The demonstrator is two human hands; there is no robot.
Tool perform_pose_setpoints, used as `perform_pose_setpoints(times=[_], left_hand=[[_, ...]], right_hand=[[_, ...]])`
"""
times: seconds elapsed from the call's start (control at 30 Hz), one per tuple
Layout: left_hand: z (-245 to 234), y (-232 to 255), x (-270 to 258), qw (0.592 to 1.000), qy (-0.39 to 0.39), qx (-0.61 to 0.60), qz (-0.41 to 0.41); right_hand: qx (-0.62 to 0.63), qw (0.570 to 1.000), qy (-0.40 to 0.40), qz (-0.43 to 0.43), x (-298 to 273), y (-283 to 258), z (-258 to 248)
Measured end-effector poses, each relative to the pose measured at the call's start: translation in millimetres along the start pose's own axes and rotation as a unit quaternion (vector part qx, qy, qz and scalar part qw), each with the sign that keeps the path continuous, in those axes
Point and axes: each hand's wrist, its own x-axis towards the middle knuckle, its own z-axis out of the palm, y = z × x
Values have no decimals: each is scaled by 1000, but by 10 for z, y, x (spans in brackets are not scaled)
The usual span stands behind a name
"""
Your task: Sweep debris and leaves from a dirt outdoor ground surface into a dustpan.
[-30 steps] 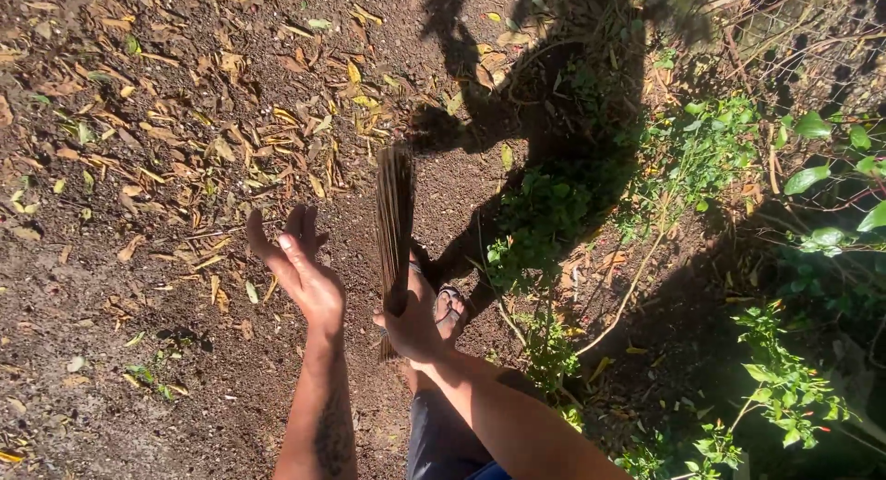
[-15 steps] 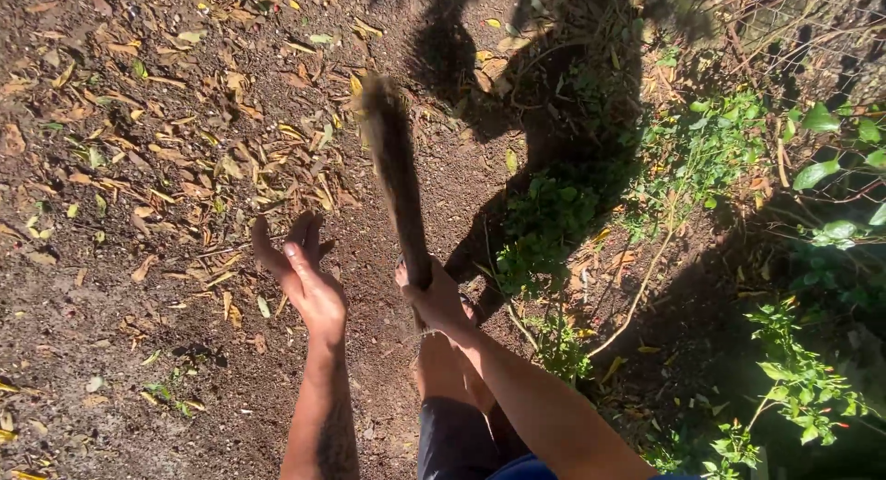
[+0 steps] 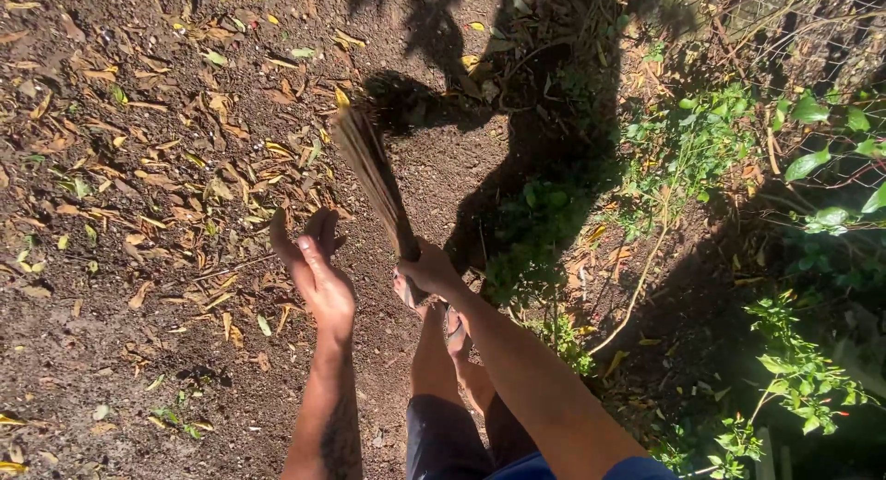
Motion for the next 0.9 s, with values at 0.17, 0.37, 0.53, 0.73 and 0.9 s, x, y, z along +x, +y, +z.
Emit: perform_pose_setpoints(times=[0.17,0.37,0.53,0.73,0.9], left_hand=[[-231,-65,224,999,16,-37,35],[-429,-56,388,997,51,-14,48],[-545,-48,453,997,71,11,-8],[-701,-47,488,998,61,-5,-26],[-709,-27,549,996,81,-14,-34]], right_hand=[[159,987,-20,-25,-284,63,309],[80,982,99,141,370,32,337],[4,998,-26,59,576,-645,545],[-74,991,-81,-78,-218,-1162,696],[-118,979,96,135,-747,-1058,723]])
